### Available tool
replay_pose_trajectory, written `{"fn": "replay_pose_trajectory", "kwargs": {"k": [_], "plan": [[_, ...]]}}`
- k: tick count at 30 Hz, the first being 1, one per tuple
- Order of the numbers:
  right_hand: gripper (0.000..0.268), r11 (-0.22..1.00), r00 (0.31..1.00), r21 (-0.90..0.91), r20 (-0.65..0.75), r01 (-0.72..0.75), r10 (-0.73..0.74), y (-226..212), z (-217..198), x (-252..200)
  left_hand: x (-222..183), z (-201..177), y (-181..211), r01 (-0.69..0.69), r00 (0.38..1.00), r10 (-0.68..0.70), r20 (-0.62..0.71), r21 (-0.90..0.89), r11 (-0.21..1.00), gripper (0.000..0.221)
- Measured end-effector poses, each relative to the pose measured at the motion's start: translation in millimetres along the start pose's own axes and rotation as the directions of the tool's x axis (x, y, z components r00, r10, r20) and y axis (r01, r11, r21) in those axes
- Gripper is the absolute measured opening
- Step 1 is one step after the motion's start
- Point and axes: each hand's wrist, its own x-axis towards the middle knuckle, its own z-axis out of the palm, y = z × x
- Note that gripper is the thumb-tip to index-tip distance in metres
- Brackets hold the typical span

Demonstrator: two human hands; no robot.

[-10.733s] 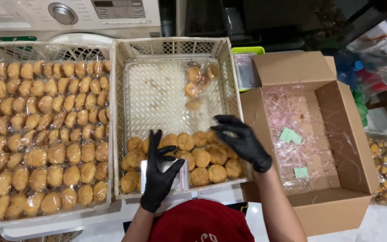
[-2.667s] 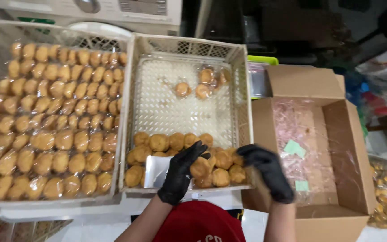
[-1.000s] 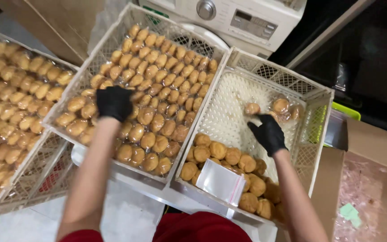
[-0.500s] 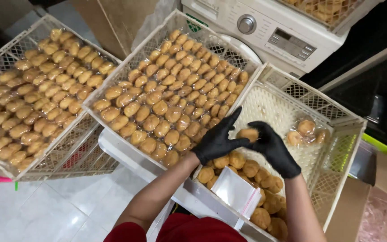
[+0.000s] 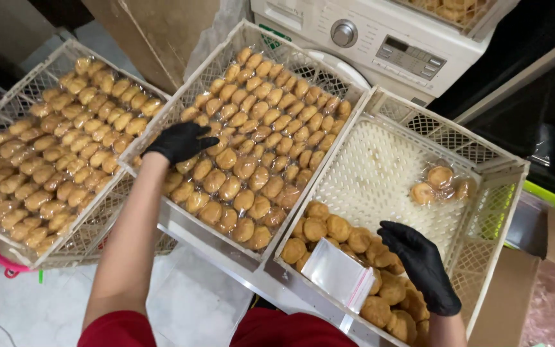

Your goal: Packaging individual pastries into small plastic bags from a storage crate

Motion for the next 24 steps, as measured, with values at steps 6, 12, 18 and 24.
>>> {"fn": "replay_pose_trajectory", "kwargs": {"k": [6, 12, 18, 24], "plan": [[0.044, 0.996, 0.999, -0.085, 0.03, 0.018, -0.015, 24.4, -12.2, 4.1, 14.1, 23.6, -31.5, 0.093, 0.991, -0.087, 0.106, -0.058, 0.994, 0.06], [0.039, 0.846, 0.998, -0.533, 0.066, 0.019, 0.019, 56.8, -53.7, 43.4, 29.5, 84.6, -35.2, 0.313, 0.9, -0.408, 0.152, -0.877, 0.364, 0.037], [0.071, 0.386, 0.881, -0.794, -0.448, -0.471, 0.152, 75.6, -91.2, 130.8, -43.3, 13.7, 151.8, -0.265, 0.851, 0.153, -0.502, -0.16, 0.951, 0.077], [0.094, 0.508, 0.831, -0.66, -0.472, -0.554, 0.294, 85.6, -78.8, 158.9, -56.5, 59.8, 255.6, -0.396, 0.834, 0.152, -0.531, -0.383, 0.835, 0.078]]}}
